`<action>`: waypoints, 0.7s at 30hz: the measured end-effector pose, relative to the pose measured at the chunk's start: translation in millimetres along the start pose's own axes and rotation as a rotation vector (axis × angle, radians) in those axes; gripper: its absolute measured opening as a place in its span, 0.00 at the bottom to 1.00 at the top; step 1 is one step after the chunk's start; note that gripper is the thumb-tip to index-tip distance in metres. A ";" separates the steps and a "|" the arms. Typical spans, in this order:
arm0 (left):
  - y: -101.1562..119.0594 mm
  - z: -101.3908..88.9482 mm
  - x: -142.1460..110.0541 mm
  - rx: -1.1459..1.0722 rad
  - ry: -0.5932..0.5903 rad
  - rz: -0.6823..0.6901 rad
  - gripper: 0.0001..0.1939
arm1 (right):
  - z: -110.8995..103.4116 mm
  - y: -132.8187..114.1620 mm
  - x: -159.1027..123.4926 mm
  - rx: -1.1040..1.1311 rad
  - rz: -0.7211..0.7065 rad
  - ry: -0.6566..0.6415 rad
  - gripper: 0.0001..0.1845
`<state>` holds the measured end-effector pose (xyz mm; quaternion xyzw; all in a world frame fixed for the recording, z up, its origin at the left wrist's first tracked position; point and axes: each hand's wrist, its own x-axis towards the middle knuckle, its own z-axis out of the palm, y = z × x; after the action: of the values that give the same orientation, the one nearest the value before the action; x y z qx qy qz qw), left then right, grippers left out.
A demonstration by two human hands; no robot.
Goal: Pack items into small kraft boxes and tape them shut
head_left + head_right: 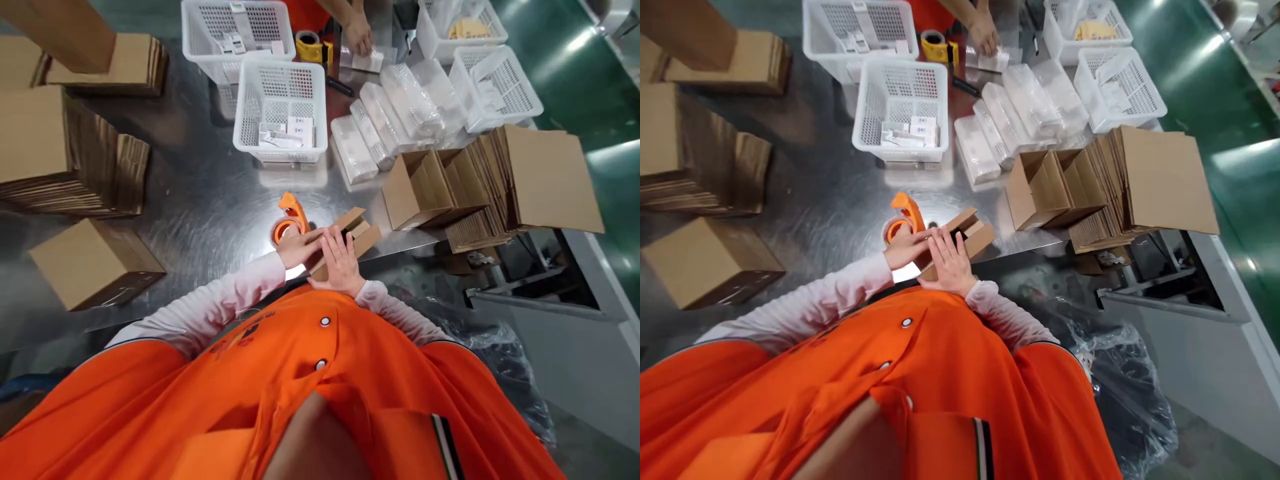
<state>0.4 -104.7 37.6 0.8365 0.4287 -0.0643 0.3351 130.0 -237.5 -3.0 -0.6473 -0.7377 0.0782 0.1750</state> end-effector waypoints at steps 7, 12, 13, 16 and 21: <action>-11.5 14.1 -2.7 0.241 0.022 0.035 0.27 | -8.1 -6.8 10.4 -0.010 0.031 -0.070 0.59; -34.1 23.0 9.2 0.130 0.065 0.082 0.25 | -14.4 -11.7 17.9 -0.024 0.052 -0.167 0.59; -37.0 24.4 10.1 0.072 0.081 0.089 0.24 | -15.3 -12.5 18.9 -0.027 0.052 -0.183 0.58; -40.2 28.6 11.5 -0.168 0.119 0.062 0.24 | -17.0 -14.3 22.0 -0.032 0.055 -0.208 0.57; -34.7 31.4 11.9 -0.270 0.152 0.019 0.24 | -15.0 -17.1 27.9 -0.014 0.034 -0.218 0.53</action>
<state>-12.9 -101.8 -8.7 0.7904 0.4495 0.0607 0.4117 116.7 -214.4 21.1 -0.6488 -0.7417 0.1459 0.0879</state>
